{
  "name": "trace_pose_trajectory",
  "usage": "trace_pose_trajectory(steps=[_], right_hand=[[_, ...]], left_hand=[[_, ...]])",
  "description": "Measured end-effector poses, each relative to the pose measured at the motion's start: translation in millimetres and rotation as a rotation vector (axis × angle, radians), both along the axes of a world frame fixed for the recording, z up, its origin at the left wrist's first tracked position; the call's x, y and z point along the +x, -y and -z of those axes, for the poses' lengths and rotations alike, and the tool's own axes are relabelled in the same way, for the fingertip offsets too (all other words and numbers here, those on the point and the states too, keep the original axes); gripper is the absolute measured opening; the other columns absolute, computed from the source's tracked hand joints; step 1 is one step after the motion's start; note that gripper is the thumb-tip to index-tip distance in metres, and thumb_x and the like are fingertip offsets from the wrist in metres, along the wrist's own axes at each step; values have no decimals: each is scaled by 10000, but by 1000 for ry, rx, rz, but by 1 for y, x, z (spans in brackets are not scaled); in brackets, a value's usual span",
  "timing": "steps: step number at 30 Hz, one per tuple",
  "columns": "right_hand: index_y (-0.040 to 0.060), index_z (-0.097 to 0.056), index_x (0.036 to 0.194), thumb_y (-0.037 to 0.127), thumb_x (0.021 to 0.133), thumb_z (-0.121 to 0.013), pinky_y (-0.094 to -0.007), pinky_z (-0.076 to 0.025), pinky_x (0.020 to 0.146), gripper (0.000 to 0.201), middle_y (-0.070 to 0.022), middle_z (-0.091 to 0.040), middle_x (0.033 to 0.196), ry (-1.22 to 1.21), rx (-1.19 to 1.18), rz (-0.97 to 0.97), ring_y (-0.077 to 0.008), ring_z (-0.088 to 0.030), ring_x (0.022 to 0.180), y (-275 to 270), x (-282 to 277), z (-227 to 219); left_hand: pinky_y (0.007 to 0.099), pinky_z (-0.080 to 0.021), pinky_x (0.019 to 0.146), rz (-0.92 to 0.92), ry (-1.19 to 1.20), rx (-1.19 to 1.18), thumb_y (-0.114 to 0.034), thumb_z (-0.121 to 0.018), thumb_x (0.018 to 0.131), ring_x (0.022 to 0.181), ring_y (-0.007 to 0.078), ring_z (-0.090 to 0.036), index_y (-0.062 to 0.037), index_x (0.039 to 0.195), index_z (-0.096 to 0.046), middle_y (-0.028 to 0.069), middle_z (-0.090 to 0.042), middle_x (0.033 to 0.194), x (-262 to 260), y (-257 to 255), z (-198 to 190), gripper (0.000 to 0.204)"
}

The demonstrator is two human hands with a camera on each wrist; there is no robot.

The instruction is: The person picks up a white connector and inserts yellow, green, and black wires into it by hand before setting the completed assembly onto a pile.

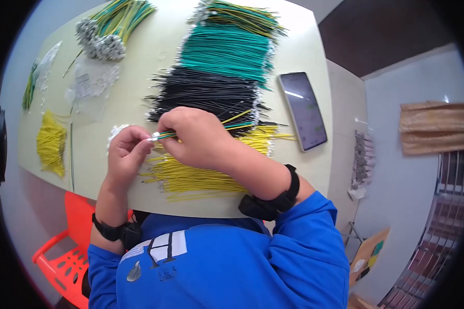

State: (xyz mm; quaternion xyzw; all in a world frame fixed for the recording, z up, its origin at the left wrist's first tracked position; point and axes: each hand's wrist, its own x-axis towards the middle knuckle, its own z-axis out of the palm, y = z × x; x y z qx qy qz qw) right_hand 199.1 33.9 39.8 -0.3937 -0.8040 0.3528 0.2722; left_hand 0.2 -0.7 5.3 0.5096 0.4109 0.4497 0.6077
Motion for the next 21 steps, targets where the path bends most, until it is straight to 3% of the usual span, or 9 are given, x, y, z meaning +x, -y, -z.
trace_pose_trajectory(steps=[10, 21], right_hand=[[38, -584, 785, -2, 679, -615, -317, -437, 611, 118, -80, -570, 718, -92, 28, -28, -236, -556, 682, 1, -7, 2], [32, -555, 752, -11, 679, -626, -308, -410, 572, 111, -67, -545, 689, -79, 52, -26, -222, -521, 631, 5, -11, 1]], left_hand=[[167, -405, 602, -36, -34, 31, -39, -622, 856, 678, 21, -490, -8, 868, -574, -11, -568, 799, 0, 0, 3, 58], [185, -429, 676, 24, -95, 53, -49, -612, 868, 758, 50, -514, -9, 888, -562, 10, -582, 846, -2, 1, 7, 67]])
